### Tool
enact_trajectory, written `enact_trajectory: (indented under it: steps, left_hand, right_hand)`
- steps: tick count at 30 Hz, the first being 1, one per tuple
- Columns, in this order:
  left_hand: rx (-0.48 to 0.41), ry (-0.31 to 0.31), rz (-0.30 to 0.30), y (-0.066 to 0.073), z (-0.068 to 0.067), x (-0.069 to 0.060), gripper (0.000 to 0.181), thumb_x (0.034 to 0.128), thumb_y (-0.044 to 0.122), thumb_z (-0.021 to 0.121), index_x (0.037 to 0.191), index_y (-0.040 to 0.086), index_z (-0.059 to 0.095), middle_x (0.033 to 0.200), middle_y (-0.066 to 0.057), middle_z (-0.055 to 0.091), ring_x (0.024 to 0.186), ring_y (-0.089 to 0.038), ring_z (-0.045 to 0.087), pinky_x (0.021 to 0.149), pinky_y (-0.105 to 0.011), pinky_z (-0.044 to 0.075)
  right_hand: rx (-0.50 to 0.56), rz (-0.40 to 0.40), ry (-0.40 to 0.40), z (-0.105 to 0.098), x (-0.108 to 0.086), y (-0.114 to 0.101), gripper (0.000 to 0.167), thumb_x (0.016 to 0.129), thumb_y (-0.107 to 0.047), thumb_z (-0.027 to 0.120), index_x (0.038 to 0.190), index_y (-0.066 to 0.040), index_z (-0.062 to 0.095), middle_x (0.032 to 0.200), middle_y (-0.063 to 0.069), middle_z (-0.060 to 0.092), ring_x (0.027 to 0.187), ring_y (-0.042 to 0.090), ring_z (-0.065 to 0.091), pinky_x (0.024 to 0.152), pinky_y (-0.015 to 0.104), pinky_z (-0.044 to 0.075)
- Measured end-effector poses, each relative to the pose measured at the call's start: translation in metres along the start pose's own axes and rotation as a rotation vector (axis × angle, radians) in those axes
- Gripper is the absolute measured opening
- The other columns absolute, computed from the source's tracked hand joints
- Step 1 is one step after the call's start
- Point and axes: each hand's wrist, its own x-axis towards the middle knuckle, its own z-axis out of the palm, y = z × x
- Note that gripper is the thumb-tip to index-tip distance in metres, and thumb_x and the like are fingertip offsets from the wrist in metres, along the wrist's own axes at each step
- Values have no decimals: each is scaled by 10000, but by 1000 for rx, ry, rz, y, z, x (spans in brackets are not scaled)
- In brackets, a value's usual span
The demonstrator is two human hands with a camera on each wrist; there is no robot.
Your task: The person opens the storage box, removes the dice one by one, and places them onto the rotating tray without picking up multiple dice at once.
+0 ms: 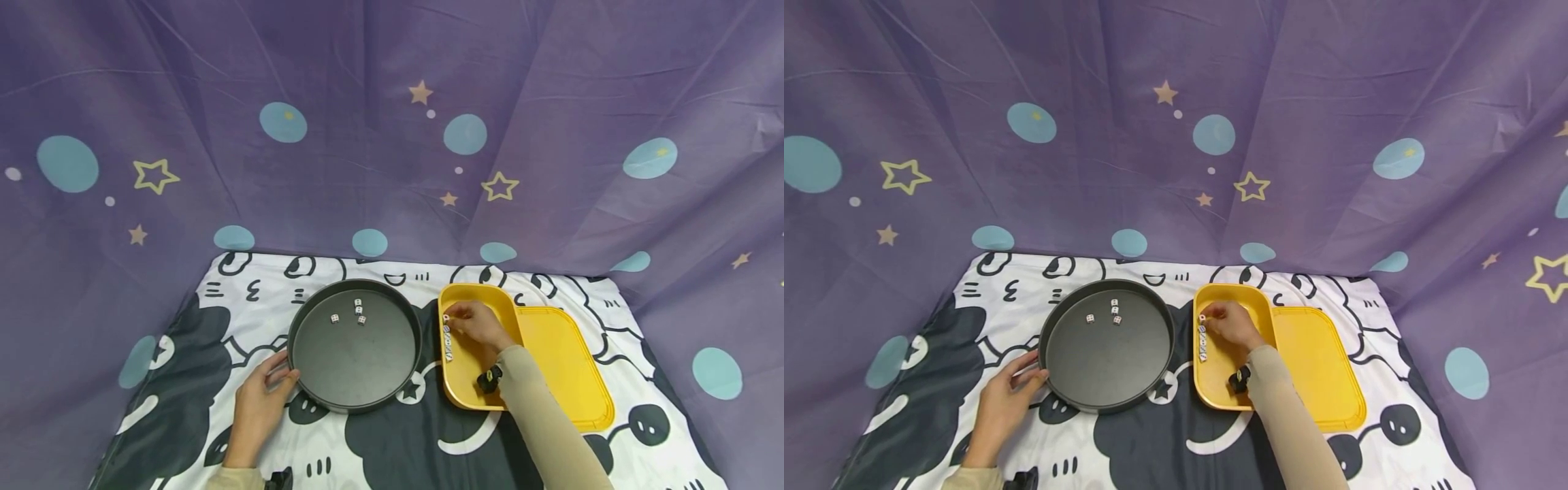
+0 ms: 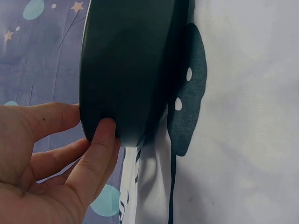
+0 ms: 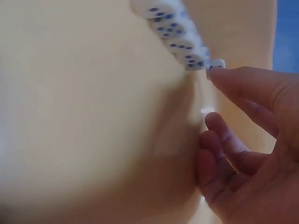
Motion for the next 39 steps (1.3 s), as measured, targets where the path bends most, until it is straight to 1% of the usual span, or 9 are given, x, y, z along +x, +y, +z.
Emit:
enact_trajectory:
  steps: [3,8,12,14,17,22,30,35,39]
  left_hand:
    - [-5,-5,-6,1,-1,0,483,952,175,692,1395,35,561,1221,-209,672,1153,-361,633,1018,-551,402]
    - [-9,-7,-14,1,-1,-1,484,953,178,692,1396,35,560,1239,-206,665,1154,-357,634,1028,-552,393]
    - [-14,3,-13,1,0,-1,475,952,175,694,1389,38,568,1243,-202,664,1144,-352,641,1028,-545,392]
    - [-14,8,-13,1,0,-1,472,951,173,693,1387,39,571,1242,-204,664,1143,-353,641,1028,-547,391]
    - [-11,10,-15,0,-1,-2,473,951,172,692,1388,37,570,1237,-210,664,1148,-361,636,1025,-553,389]
    - [-9,12,-20,0,-1,-2,475,952,176,691,1389,37,568,1244,-212,660,1150,-366,634,1027,-556,388]
    - [-15,0,-34,0,-2,-2,484,956,187,689,1399,43,559,1264,-203,653,1163,-354,628,1022,-543,403]
    - [-16,2,-21,-1,-1,-1,479,953,179,692,1395,44,564,1253,-202,659,1160,-353,630,1021,-542,402]
    - [-22,6,-15,0,0,-1,476,948,181,697,1388,49,573,1222,-203,674,1154,-351,634,1020,-536,403]
  right_hand:
    - [44,0,12,-4,-2,-3,130,895,-106,755,1022,-84,756,968,30,719,900,217,638,812,367,499]
    - [98,-40,38,-17,-4,-14,162,910,-131,748,1057,-62,750,1081,82,706,989,288,632,854,408,501]
    - [97,-72,85,-26,-3,-27,160,901,-151,765,1052,-100,759,1101,58,707,978,288,626,837,400,503]
    - [97,-69,98,-28,-2,-35,154,898,-176,771,1048,-142,763,1090,19,709,958,262,627,830,391,507]
    - [114,-81,85,-26,0,-50,146,906,-190,764,1050,-170,764,1081,4,696,959,243,616,835,402,502]
    - [128,-142,47,-11,12,-74,148,916,-170,749,1063,-153,762,1095,37,654,957,257,610,829,396,500]
    - [85,-264,49,22,31,-111,161,882,-141,770,1042,-134,769,1082,40,659,898,243,645,819,355,523]
    - [66,-280,23,44,40,-128,166,880,-164,779,1046,-157,771,1036,34,656,868,210,633,781,332,509]
    - [77,-265,-15,60,45,-135,157,887,-165,774,1043,-156,765,1020,9,660,860,175,622,768,319,501]
